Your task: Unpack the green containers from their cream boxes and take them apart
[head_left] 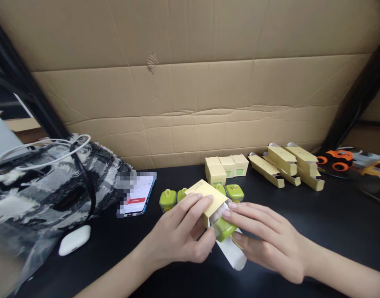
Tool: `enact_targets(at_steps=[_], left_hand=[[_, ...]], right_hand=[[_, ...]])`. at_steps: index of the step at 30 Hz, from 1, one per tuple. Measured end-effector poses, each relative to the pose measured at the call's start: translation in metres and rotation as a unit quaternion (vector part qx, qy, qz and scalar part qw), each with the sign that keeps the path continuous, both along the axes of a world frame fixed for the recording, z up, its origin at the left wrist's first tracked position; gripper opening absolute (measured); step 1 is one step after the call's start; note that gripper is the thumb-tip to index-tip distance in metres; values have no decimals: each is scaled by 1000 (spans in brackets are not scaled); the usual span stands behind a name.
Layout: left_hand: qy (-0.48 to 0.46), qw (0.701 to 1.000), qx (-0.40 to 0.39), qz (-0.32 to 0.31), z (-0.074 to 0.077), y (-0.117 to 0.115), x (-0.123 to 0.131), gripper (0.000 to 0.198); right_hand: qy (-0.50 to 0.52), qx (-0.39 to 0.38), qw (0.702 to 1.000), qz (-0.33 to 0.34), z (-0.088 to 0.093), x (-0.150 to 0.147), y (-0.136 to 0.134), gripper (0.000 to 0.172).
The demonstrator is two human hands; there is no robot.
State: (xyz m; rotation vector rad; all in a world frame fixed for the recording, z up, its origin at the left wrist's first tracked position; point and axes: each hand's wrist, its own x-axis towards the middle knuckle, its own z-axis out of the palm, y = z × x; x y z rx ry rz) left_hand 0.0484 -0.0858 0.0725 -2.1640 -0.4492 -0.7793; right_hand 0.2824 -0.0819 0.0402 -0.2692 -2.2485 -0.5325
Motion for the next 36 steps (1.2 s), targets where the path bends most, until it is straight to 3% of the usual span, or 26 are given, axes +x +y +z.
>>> enact_targets(at_steps=[3, 6, 9, 11, 14, 19, 22, 26, 31, 34, 36], left_hand=[[4, 1000, 2, -6, -2, 2, 0, 21], [-28, 996, -83, -12, -9, 4, 0, 20], [-116, 960, -249, -58, -21, 6, 0, 36], [-169, 925, -329, -90, -28, 8, 0, 52], [-263, 895, -348, -93, -32, 10, 0, 60], [-402, 842, -349, -90, -28, 10, 1, 55], [-440, 799, -406, -60, -29, 9, 1, 48], [-467, 756, -456, -38, -31, 10, 2, 48], [-469, 728, -500, -34, -30, 10, 4, 47], [-464, 722, -512, -42, -29, 10, 4, 46], [-469, 699, -536, -61, -29, 11, 5, 46]], right_hand=[[-17, -48, 999, 8, 6, -1, 0, 17], [46, -171, 984, 28, 15, 6, 4, 10], [172, -352, 920, 13, 27, 17, 11, 2], [200, -403, 893, -15, 34, 25, 18, 5], [132, -413, 897, -81, 41, 37, 29, 12], [8, -411, 892, -189, 48, 65, 52, 21], [-13, -424, 885, -194, 48, 81, 67, 23], [-39, -443, 877, -181, 35, 83, 80, 23], [-61, -453, 875, -162, 14, 73, 86, 22], [-62, -442, 881, -158, 11, 72, 88, 23], [-57, -422, 891, -157, 13, 72, 87, 22]])
